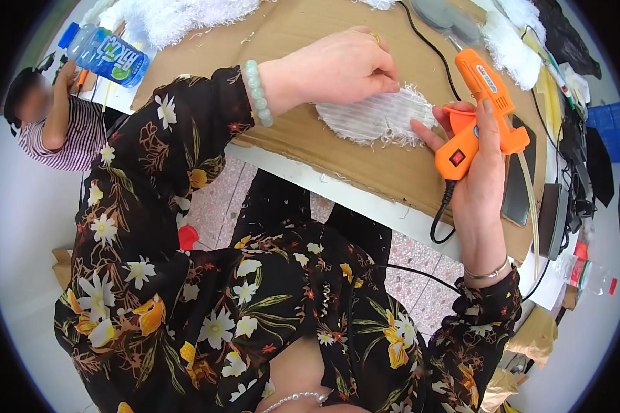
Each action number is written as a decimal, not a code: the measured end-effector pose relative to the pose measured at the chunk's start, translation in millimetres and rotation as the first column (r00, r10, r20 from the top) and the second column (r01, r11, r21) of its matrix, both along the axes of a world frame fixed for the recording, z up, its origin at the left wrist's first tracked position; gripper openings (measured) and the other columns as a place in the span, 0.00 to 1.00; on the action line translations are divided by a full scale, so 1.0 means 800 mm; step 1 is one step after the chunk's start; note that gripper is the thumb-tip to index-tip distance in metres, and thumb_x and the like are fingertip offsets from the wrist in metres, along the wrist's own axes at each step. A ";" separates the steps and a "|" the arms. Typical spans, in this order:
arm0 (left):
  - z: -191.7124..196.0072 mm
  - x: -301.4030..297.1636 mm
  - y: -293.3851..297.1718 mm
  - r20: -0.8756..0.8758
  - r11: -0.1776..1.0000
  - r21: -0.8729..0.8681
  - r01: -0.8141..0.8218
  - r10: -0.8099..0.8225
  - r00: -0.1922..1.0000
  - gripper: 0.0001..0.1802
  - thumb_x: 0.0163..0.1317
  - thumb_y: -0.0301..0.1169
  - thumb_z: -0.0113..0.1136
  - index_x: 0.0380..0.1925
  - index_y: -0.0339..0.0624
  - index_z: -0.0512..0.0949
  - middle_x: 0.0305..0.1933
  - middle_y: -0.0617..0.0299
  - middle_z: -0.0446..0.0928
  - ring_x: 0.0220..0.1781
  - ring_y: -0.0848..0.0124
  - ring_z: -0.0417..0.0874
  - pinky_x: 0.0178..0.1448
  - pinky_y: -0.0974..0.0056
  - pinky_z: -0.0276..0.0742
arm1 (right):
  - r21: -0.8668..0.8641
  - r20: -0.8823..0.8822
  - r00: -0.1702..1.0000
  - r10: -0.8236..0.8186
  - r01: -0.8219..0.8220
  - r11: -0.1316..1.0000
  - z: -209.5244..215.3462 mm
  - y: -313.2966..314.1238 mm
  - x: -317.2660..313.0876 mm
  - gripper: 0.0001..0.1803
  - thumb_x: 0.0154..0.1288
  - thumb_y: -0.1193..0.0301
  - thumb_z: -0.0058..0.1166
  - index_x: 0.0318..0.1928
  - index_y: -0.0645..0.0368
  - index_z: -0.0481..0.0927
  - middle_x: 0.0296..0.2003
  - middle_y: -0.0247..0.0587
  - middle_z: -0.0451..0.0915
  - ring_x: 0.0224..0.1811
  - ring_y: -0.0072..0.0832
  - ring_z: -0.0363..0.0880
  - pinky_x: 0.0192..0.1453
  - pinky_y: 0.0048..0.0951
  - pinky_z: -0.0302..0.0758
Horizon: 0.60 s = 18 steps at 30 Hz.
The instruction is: Apply glue with a hot glue gun to attach white stuffing material onto a white fabric base.
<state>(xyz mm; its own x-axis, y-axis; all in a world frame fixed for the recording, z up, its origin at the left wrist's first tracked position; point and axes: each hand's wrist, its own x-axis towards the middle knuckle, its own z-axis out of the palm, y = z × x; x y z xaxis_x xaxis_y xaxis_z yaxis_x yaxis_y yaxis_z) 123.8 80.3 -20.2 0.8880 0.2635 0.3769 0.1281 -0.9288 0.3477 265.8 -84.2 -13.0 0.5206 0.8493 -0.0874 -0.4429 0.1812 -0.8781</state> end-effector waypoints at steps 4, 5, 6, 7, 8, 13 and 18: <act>0.001 0.014 0.001 -0.056 0.990 -0.133 0.038 -0.046 0.997 0.08 0.55 0.31 0.55 0.27 0.39 0.80 0.33 0.57 0.77 0.44 0.57 0.74 0.51 0.59 0.69 | -0.018 -0.016 1.000 -0.013 0.013 1.000 -0.011 -0.001 0.010 0.16 0.69 0.61 0.44 0.38 0.65 0.72 0.34 0.43 0.74 0.42 0.33 0.75 0.50 0.53 0.77; 0.004 0.012 0.001 -0.058 0.991 -0.131 0.036 -0.044 0.997 0.08 0.55 0.31 0.55 0.27 0.39 0.80 0.33 0.57 0.77 0.44 0.57 0.74 0.51 0.59 0.69 | -0.016 -0.017 1.000 -0.011 0.011 1.000 -0.013 -0.001 0.010 0.16 0.69 0.61 0.44 0.38 0.65 0.72 0.34 0.43 0.74 0.42 0.33 0.75 0.50 0.53 0.77; 0.007 0.009 0.001 -0.028 0.990 -0.094 0.102 -0.105 0.994 0.07 0.55 0.30 0.55 0.26 0.39 0.80 0.33 0.58 0.77 0.44 0.58 0.74 0.51 0.58 0.69 | 0.003 -0.034 0.999 0.007 -0.007 1.000 -0.014 -0.001 0.011 0.16 0.68 0.61 0.46 0.43 0.63 0.71 0.35 0.41 0.74 0.42 0.32 0.76 0.47 0.49 0.79; 0.012 0.000 0.000 -0.002 0.987 -0.052 0.154 -0.154 0.988 0.06 0.54 0.30 0.56 0.25 0.40 0.79 0.34 0.59 0.76 0.43 0.59 0.74 0.52 0.58 0.69 | 0.025 -0.052 0.998 0.037 -0.036 0.999 -0.013 0.000 0.009 0.17 0.67 0.62 0.48 0.47 0.62 0.70 0.35 0.40 0.74 0.41 0.30 0.76 0.44 0.46 0.81; 0.016 -0.008 -0.003 -0.006 0.988 -0.048 0.144 -0.145 0.989 0.06 0.54 0.30 0.56 0.25 0.40 0.79 0.34 0.59 0.76 0.43 0.59 0.74 0.52 0.58 0.69 | 0.030 -0.055 0.997 0.047 -0.045 0.999 -0.010 0.000 0.006 0.17 0.67 0.62 0.48 0.47 0.62 0.70 0.35 0.40 0.74 0.41 0.30 0.76 0.44 0.46 0.81; 0.014 -0.029 -0.026 -0.099 0.851 0.471 0.235 -0.213 0.972 0.12 0.54 0.39 0.59 0.29 0.41 0.80 0.32 0.60 0.76 0.41 0.63 0.74 0.54 0.55 0.66 | 0.022 -0.031 0.998 0.051 -0.050 0.998 -0.008 0.001 0.004 0.16 0.69 0.61 0.44 0.38 0.65 0.72 0.34 0.43 0.74 0.42 0.33 0.76 0.49 0.53 0.78; 0.010 -0.017 -0.033 -0.142 0.866 0.448 0.222 -0.176 0.974 0.19 0.51 0.43 0.61 0.35 0.39 0.78 0.31 0.62 0.75 0.43 0.64 0.73 0.56 0.56 0.65 | 0.019 -0.022 1.000 -0.014 0.014 1.000 -0.008 -0.006 0.016 0.16 0.69 0.62 0.44 0.39 0.65 0.72 0.34 0.43 0.74 0.42 0.32 0.76 0.49 0.52 0.78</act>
